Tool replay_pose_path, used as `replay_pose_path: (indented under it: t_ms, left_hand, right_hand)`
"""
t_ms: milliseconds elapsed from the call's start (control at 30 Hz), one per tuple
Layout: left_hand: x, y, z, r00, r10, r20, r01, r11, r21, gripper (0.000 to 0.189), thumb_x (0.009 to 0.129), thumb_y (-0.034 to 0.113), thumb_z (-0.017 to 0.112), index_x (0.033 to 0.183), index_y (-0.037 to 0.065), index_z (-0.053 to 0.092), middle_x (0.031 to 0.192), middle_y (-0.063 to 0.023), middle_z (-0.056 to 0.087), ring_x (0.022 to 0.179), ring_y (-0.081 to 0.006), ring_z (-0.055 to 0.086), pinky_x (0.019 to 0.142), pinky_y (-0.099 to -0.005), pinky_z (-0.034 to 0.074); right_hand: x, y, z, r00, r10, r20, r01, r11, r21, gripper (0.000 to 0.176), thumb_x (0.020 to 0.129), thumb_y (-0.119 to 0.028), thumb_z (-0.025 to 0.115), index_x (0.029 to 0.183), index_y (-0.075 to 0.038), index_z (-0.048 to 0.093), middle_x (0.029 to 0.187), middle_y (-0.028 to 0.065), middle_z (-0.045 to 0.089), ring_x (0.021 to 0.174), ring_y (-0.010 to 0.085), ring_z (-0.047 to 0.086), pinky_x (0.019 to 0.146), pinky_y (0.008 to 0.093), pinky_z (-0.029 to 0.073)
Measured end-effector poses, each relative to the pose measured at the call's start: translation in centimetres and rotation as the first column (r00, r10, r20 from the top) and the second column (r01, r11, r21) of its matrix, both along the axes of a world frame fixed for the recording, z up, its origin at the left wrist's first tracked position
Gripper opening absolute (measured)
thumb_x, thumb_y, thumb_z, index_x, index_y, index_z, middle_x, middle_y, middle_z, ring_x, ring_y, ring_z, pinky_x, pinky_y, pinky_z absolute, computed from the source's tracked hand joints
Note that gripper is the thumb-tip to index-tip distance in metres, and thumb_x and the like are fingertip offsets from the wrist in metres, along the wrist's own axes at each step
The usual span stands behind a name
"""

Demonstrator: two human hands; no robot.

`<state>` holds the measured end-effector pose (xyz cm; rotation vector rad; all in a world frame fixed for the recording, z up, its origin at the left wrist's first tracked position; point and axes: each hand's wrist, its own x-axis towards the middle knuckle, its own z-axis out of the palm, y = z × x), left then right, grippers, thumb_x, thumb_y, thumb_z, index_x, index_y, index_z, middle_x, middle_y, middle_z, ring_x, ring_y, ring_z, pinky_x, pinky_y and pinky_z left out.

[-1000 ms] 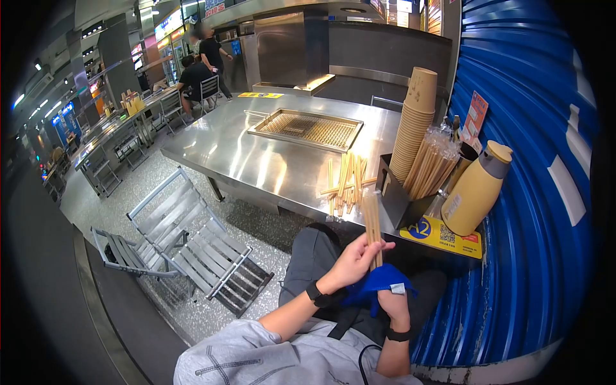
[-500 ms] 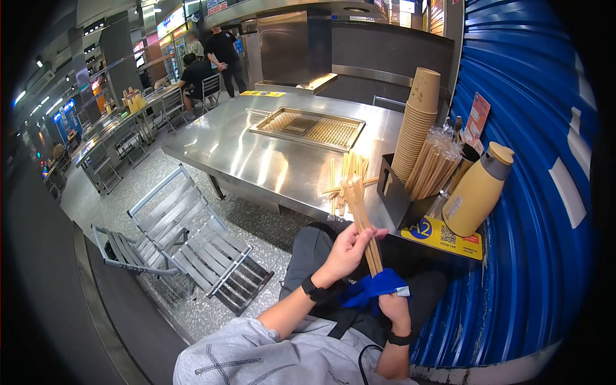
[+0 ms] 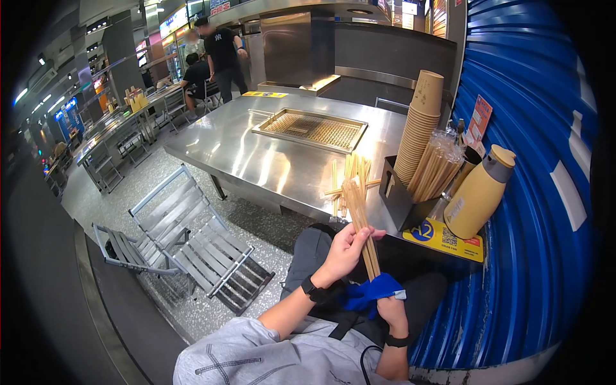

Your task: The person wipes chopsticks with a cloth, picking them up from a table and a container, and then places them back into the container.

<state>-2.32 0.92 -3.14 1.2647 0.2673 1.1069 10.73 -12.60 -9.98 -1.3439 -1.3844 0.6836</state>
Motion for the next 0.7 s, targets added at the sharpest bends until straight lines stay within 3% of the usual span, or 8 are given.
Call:
replay_pose_path:
  t_ms: [133,200,333,467,500,533,600,700]
  left_hand:
    - [-0.2,-0.2,0.5,0.993,-0.054,0.106,0.065,0.992,-0.105,0.024,0.1,0.02,0.044,0.107,-0.002,0.049,0.108,-0.0175,0.064,0.1,-0.0215,0.062,0.09,-0.0327,0.048]
    - [-0.3,-0.2,0.7,0.995,-0.016,0.1,0.024,0.997,-0.072,0.023,0.1,0.02,0.044,0.107,-0.002,0.049,0.108,-0.0177,0.064,0.101,-0.0209,0.061,0.09,-0.032,0.048]
    - [-0.2,-0.4,0.3,0.995,0.093,0.036,-0.095,0.994,0.058,0.024,0.1,0.019,0.043,0.111,-0.002,0.049,0.109,-0.0152,0.064,0.103,-0.0161,0.06,0.089,-0.0285,0.047]
    - [0.7,-1.2,-0.3,0.976,0.113,-0.184,-0.068,0.97,0.233,0.03,0.1,0.019,0.042,0.122,-0.001,0.046,0.113,-0.0072,0.065,0.098,-0.0078,0.056,0.085,-0.0247,0.045]
    - [0.8,-1.9,0.1,0.975,0.033,-0.219,0.014,0.978,0.21,0.031,0.101,0.018,0.04,0.123,-0.002,0.045,0.118,-0.0099,0.062,0.104,-0.0103,0.055,0.088,-0.0255,0.044]
    - [0.9,-2.5,0.5,0.967,-0.047,-0.251,0.096,0.978,0.186,0.032,0.101,0.017,0.039,0.124,-0.003,0.045,0.122,-0.0125,0.059,0.109,-0.0129,0.054,0.092,-0.0264,0.043]
    - [1.0,-2.6,0.5,0.914,-0.124,-0.386,0.2,0.966,0.162,0.036,0.101,0.016,0.04,0.13,-0.004,0.039,0.125,-0.0113,0.058,0.11,-0.0126,0.054,0.087,-0.0246,0.044]
    - [1.1,-2.3,0.0,0.917,-0.184,-0.355,0.239,0.964,0.119,0.037,0.1,0.017,0.043,0.131,-0.003,0.039,0.126,-0.0113,0.057,0.112,-0.0131,0.053,0.091,-0.0266,0.044]
  right_hand:
    - [0.2,-0.4,0.5,0.993,-0.105,-0.049,0.108,0.993,0.053,0.015,0.088,-0.002,0.052,0.098,0.001,0.062,0.095,0.0104,0.064,0.089,0.0215,0.061,0.081,0.0324,0.047]
    - [-0.1,-0.3,1.4,0.965,-0.199,-0.168,0.216,0.973,0.086,0.014,0.085,0.001,0.052,0.094,0.003,0.062,0.089,0.0115,0.065,0.083,0.0219,0.062,0.077,0.0333,0.048]
    - [0.9,-0.5,-0.7,0.847,-0.427,-0.317,0.456,0.89,0.021,0.021,0.089,-0.005,0.055,0.108,0.003,0.06,0.104,0.0125,0.064,0.095,0.0213,0.06,0.084,0.0334,0.046]
    - [0.2,-0.4,2.1,0.922,-0.322,0.217,0.267,0.932,0.246,0.023,0.086,-0.005,0.059,0.108,0.001,0.058,0.103,0.0147,0.062,0.094,0.027,0.058,0.085,0.0367,0.046]
    - [-0.3,0.1,1.7,0.932,-0.277,0.232,0.22,0.945,0.244,0.021,0.085,-0.005,0.06,0.106,0.0,0.059,0.099,0.0153,0.062,0.091,0.0303,0.058,0.083,0.0376,0.046]
    - [-1.4,0.6,1.7,0.941,-0.322,0.099,0.289,0.923,0.256,0.015,0.086,-0.005,0.058,0.1,0.0,0.06,0.093,0.0142,0.062,0.086,0.0308,0.058,0.076,0.0382,0.046]
    - [-0.9,1.5,0.5,0.962,-0.267,0.06,0.252,0.95,0.185,0.01,0.086,-0.004,0.055,0.095,0.0,0.059,0.089,0.0129,0.061,0.081,0.0296,0.058,0.07,0.0381,0.046]
    - [-0.7,1.6,-0.4,0.961,-0.272,0.056,0.254,0.942,0.218,0.008,0.086,-0.003,0.052,0.093,-0.001,0.057,0.085,0.0122,0.059,0.077,0.0293,0.058,0.065,0.0376,0.046]
